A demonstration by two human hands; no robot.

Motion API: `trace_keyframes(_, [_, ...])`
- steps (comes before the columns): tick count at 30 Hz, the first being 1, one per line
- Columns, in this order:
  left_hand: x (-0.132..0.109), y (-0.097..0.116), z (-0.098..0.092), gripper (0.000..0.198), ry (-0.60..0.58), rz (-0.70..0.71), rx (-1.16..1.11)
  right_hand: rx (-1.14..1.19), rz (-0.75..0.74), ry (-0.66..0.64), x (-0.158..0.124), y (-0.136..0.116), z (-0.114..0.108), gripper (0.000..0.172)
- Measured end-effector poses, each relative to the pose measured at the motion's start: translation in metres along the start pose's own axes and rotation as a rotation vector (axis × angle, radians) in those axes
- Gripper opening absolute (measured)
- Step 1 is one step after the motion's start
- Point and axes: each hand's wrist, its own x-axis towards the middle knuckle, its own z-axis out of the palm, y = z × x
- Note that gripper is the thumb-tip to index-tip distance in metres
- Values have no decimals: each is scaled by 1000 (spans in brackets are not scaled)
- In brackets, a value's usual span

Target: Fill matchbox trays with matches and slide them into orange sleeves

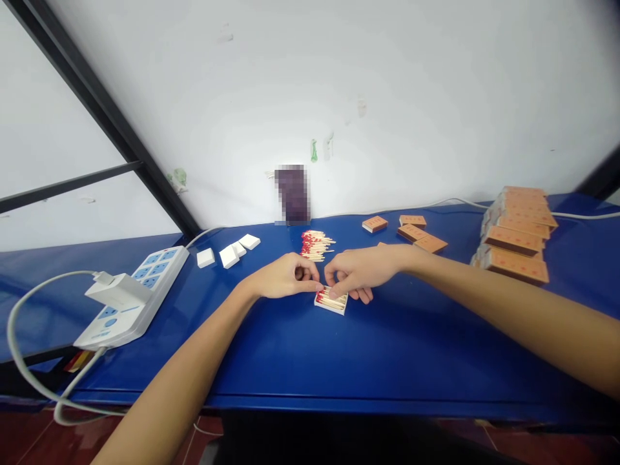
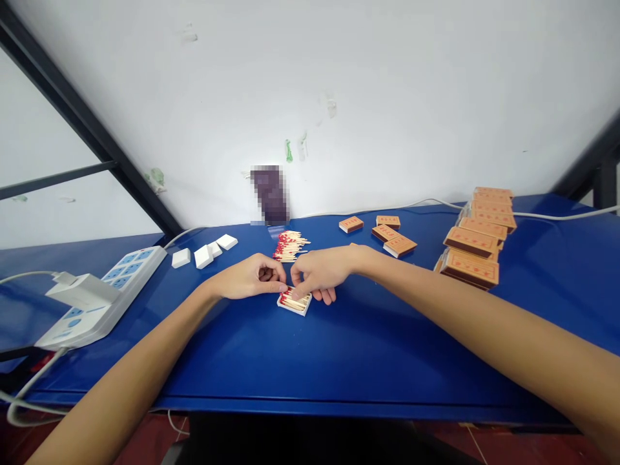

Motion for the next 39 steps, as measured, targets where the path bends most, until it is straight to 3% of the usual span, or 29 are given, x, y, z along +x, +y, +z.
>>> trace_keyframes(7, [-1, 4, 1, 38, -10, -3, 83, 77, -30, -29, 2, 5, -2, 42])
trace_keyframes(18, [0, 7, 4, 45, 8, -4, 119, 10, -38, 0, -1, -1, -1, 33])
trace_keyframes(21, [0, 7, 4, 43, 10, 6, 99, -34, -48, 64, -10, -2, -8, 32])
trace_keyframes(27, [0, 8, 3, 40, 44, 3, 99, -439, 166, 404, -38, 15, -37, 25])
trace_keyframes(31, [-2, 9, 3, 44, 6, -9, 98, -521, 379, 432, -43, 29, -45, 28])
trace_keyframes(35, [-2, 11, 4, 53, -18, 9, 61, -558, 522, 386, -40, 23, -38, 19])
trace_keyframes(39, [-1, 11, 7, 55, -73, 33, 71, -525, 368, 346, -36, 8, -27, 21])
